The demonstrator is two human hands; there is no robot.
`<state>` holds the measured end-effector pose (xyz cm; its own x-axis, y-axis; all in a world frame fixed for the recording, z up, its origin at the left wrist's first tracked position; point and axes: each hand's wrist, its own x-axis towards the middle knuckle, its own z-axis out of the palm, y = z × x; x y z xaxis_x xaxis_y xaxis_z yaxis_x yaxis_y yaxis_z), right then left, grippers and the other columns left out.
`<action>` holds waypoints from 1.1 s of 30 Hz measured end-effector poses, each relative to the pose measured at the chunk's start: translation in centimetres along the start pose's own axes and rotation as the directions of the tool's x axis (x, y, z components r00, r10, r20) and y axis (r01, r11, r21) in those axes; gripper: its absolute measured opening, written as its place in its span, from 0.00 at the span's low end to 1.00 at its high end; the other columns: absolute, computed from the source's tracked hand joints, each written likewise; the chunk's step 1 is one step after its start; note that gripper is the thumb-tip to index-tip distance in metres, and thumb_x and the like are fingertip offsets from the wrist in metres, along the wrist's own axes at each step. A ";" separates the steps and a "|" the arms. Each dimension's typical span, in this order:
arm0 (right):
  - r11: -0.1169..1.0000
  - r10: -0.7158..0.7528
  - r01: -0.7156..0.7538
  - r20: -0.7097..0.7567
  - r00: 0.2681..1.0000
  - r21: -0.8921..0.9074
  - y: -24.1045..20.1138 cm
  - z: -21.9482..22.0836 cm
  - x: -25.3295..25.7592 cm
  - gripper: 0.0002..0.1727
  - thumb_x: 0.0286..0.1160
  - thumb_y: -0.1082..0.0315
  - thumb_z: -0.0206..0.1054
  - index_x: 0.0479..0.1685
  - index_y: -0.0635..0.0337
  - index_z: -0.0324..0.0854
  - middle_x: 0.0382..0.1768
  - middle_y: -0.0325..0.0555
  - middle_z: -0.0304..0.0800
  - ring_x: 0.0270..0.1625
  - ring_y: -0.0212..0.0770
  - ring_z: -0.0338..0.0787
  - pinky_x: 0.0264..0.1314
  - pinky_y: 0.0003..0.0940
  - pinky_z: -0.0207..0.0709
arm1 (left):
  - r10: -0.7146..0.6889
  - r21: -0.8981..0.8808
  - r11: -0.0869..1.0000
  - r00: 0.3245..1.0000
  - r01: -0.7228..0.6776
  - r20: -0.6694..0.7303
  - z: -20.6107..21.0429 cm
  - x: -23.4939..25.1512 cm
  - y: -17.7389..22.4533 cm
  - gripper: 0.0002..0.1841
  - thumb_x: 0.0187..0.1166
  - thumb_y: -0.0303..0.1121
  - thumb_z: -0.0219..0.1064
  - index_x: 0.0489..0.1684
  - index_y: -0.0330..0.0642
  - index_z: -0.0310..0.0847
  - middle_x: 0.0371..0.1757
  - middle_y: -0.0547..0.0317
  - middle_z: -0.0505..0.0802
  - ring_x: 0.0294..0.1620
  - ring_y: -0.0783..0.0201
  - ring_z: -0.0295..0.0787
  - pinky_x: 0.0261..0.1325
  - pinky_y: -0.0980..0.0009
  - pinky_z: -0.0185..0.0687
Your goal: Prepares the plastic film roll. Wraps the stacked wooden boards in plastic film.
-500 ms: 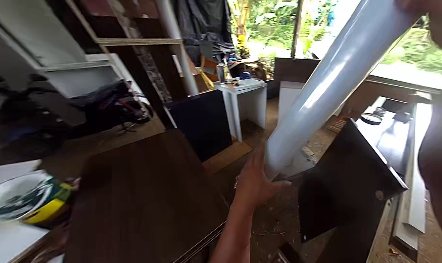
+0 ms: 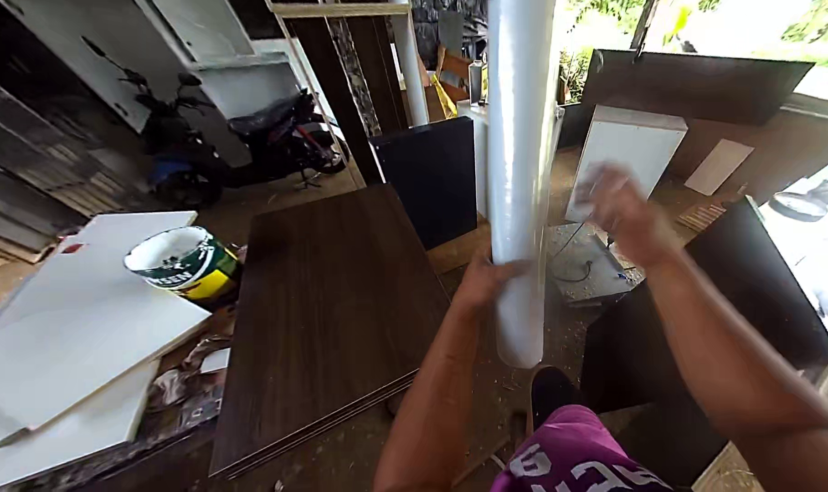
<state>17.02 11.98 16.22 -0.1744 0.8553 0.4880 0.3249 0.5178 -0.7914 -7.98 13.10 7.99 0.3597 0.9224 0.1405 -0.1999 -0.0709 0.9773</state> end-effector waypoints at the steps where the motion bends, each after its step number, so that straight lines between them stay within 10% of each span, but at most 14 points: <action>1: 0.993 0.101 -0.108 0.147 0.984 0.039 2.7 2.0 -2.5 0.51 0.71 0.37 0.66 0.91 0.58 0.53 0.73 0.42 0.82 0.68 0.33 0.84 0.65 0.37 0.83 | 0.043 -0.112 0.993 0.999 -0.039 0.026 -0.7 0.6 0.3 0.28 0.68 0.30 0.70 0.71 0.43 0.69 0.44 0.59 0.95 0.38 0.66 0.94 0.44 0.64 0.94; 3: 0.902 0.210 -0.324 0.366 0.907 0.285 7.1 6.9 -6.6 0.62 0.50 0.30 0.80 0.85 0.58 0.60 0.64 0.32 0.88 0.61 0.26 0.88 0.64 0.32 0.86 | 0.111 -0.259 0.959 0.993 -0.114 -0.027 -1.7 2.3 0.5 0.27 0.66 0.47 0.69 0.63 0.46 0.71 0.38 0.68 0.96 0.37 0.71 0.95 0.42 0.67 0.94; 6: 0.667 0.338 -0.505 0.382 0.860 0.548 8.9 12.4 -9.3 0.46 0.49 0.56 0.84 0.73 0.62 0.68 0.51 0.37 0.94 0.51 0.31 0.94 0.58 0.34 0.90 | 0.107 -0.110 0.985 0.966 -0.136 -0.236 -2.8 4.7 -0.3 0.36 0.79 0.62 0.53 0.77 0.44 0.58 0.49 0.65 0.91 0.46 0.72 0.91 0.52 0.67 0.91; 11: 0.723 0.690 -0.678 0.185 0.700 -0.130 14.1 15.6 -5.7 0.62 0.62 0.49 0.82 0.94 0.61 0.44 0.81 0.62 0.71 0.79 0.52 0.78 0.82 0.50 0.71 | -0.252 -0.017 0.960 0.838 0.279 -0.485 -4.7 10.1 -7.3 0.48 0.69 0.77 0.61 0.89 0.63 0.60 0.71 0.47 0.86 0.63 0.49 0.86 0.60 0.43 0.83; 17: 0.855 0.518 -0.506 0.171 0.838 -0.112 24.4 11.8 2.0 0.40 0.78 0.50 0.67 0.85 0.69 0.66 0.82 0.65 0.70 0.81 0.52 0.75 0.83 0.44 0.70 | -0.261 -0.382 0.922 0.834 0.066 -0.487 -9.7 23.0 -14.7 0.27 0.91 0.55 0.46 0.78 0.47 0.65 0.53 0.55 0.91 0.49 0.64 0.91 0.51 0.60 0.90; 23: 0.799 0.547 -0.489 0.086 0.833 -0.350 28.5 6.7 15.0 0.26 0.87 0.56 0.61 0.77 0.62 0.79 0.77 0.62 0.77 0.79 0.55 0.78 0.81 0.48 0.71 | -0.085 -0.451 0.873 0.855 -0.184 -0.511 -12.0 36.1 -15.8 0.22 0.91 0.55 0.46 0.71 0.53 0.69 0.53 0.64 0.92 0.53 0.68 0.91 0.57 0.62 0.90; 28: 0.806 0.584 -0.566 0.071 0.809 -0.176 31.4 4.2 22.6 0.13 0.83 0.66 0.64 0.55 0.63 0.89 0.62 0.50 0.88 0.63 0.34 0.87 0.69 0.30 0.79 | -0.012 -0.460 0.855 0.878 -0.239 -0.479 -13.7 42.8 -14.2 0.21 0.87 0.57 0.53 0.68 0.57 0.72 0.52 0.67 0.93 0.53 0.69 0.93 0.56 0.63 0.92; 33: 0.845 0.495 -0.422 0.182 0.850 -0.328 35.2 3.7 29.7 0.16 0.87 0.65 0.56 0.54 0.68 0.85 0.54 0.56 0.89 0.60 0.45 0.87 0.69 0.40 0.77 | 0.086 -0.401 0.878 0.911 -0.261 -0.404 -16.2 49.8 -12.7 0.31 0.68 0.66 0.72 0.64 0.59 0.75 0.50 0.68 0.94 0.52 0.69 0.93 0.57 0.62 0.92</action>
<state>19.87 55.71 1.49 -0.1562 0.9867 -0.0442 0.6529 0.0696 -0.7543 -2.34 66.09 0.01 -0.0579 0.9874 0.1475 -0.6350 -0.1505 0.7577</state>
